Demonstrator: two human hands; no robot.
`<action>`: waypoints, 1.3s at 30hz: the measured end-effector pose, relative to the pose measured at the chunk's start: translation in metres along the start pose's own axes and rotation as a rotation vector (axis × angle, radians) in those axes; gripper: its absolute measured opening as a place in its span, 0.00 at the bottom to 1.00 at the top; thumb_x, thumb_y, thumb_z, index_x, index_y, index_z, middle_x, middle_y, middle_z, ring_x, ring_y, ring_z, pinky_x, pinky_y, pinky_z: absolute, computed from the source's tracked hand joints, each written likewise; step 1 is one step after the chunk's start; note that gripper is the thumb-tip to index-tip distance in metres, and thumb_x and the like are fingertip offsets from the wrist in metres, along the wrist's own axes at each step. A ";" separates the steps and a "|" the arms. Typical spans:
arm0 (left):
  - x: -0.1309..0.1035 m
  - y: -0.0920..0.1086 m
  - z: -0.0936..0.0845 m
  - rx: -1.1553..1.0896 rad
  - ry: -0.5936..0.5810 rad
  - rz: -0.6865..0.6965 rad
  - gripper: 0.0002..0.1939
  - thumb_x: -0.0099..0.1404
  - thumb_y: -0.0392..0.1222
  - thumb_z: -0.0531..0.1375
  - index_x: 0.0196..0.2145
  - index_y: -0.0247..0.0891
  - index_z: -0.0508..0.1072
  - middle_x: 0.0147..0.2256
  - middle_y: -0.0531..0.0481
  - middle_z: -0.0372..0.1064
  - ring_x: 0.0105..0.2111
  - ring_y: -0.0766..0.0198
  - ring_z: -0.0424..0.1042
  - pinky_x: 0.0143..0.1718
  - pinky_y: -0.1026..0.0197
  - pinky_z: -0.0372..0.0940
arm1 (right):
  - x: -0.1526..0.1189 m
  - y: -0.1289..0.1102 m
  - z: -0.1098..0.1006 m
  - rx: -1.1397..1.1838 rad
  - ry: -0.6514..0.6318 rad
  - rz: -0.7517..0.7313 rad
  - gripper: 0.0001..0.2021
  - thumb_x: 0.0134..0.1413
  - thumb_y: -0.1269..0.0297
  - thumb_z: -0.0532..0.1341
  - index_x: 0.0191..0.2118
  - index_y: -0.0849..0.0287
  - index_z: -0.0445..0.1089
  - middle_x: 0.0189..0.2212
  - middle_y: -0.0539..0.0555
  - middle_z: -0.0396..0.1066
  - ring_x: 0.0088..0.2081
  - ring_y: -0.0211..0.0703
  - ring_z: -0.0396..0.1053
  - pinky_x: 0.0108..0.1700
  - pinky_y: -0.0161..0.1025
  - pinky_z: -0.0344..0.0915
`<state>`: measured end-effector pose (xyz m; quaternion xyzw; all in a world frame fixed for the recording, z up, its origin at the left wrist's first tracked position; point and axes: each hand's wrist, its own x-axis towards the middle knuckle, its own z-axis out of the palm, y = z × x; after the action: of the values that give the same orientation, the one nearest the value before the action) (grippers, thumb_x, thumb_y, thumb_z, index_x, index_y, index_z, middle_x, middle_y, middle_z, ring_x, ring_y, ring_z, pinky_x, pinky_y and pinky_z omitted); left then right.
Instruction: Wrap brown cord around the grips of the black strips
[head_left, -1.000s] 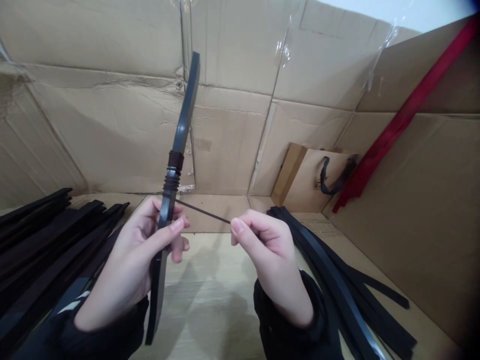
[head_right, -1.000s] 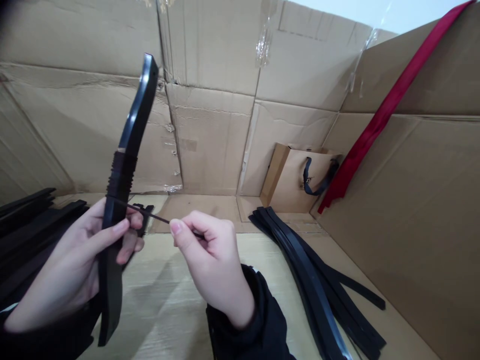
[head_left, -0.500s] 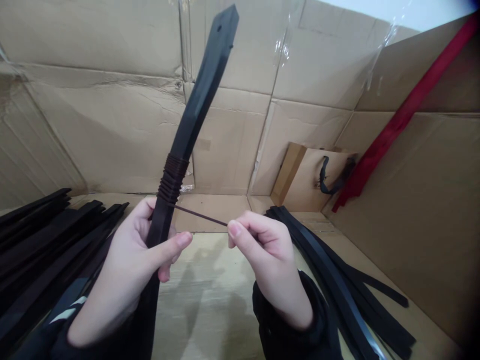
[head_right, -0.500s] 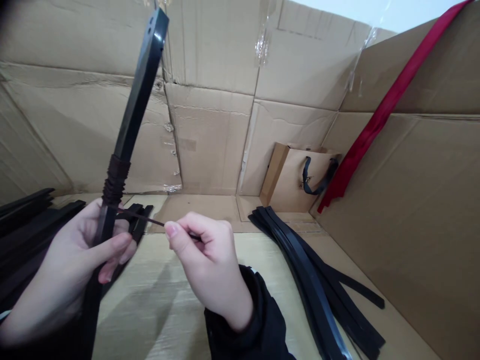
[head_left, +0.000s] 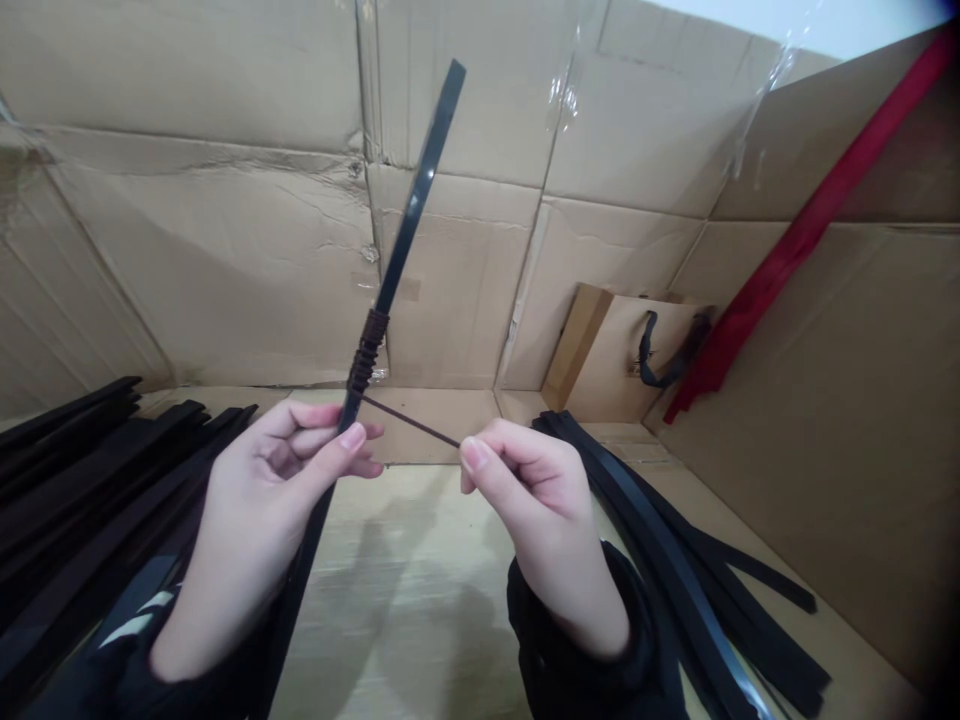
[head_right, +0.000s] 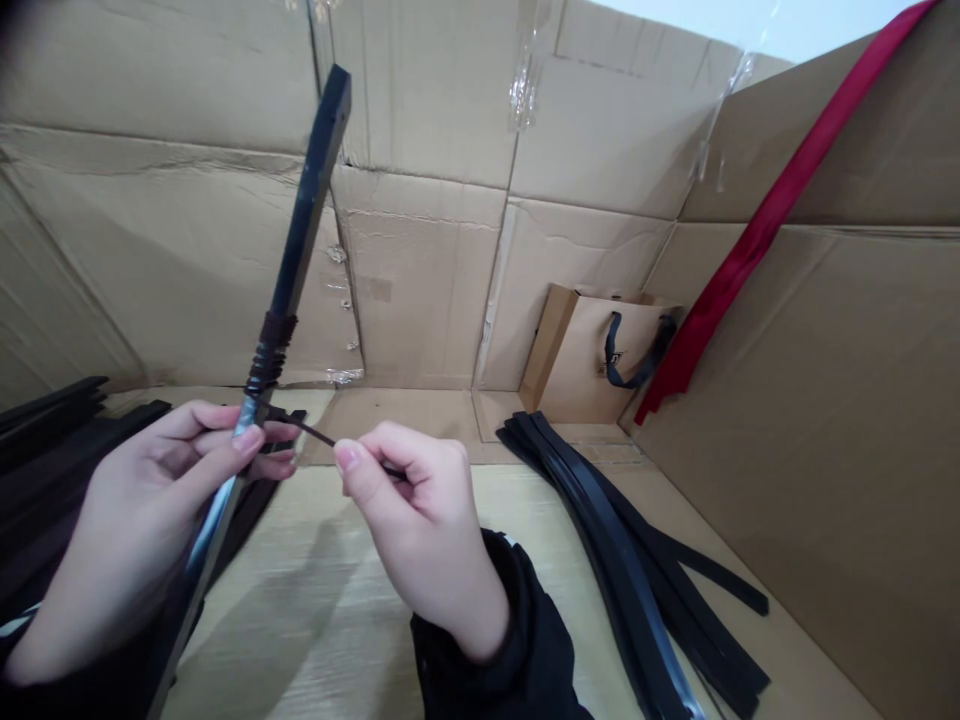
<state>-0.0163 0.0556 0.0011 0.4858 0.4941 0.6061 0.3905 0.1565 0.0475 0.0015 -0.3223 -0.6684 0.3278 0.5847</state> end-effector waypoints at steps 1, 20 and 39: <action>-0.001 -0.001 0.001 0.027 -0.038 0.017 0.12 0.54 0.42 0.67 0.33 0.38 0.68 0.32 0.51 0.77 0.28 0.62 0.77 0.35 0.63 0.68 | 0.000 0.000 0.000 -0.003 0.005 0.001 0.16 0.58 0.62 0.58 0.20 0.59 0.62 0.16 0.44 0.53 0.20 0.31 0.49 0.20 0.31 0.49; -0.001 -0.010 0.004 -0.035 -0.230 0.026 0.16 0.54 0.43 0.67 0.41 0.42 0.70 0.25 0.60 0.64 0.15 0.77 0.59 0.16 0.73 0.58 | 0.001 0.002 0.000 0.000 -0.035 0.033 0.15 0.57 0.62 0.58 0.20 0.60 0.62 0.16 0.43 0.53 0.20 0.30 0.50 0.21 0.30 0.48; -0.002 -0.010 0.004 0.040 -0.201 0.078 0.17 0.49 0.45 0.69 0.34 0.43 0.67 0.21 0.62 0.64 0.15 0.73 0.61 0.13 0.72 0.58 | 0.001 0.001 0.000 0.040 -0.040 0.037 0.16 0.57 0.62 0.58 0.20 0.60 0.62 0.16 0.43 0.53 0.20 0.29 0.50 0.21 0.30 0.49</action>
<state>-0.0120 0.0561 -0.0091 0.5707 0.4450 0.5592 0.4045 0.1568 0.0486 0.0013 -0.3162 -0.6672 0.3585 0.5713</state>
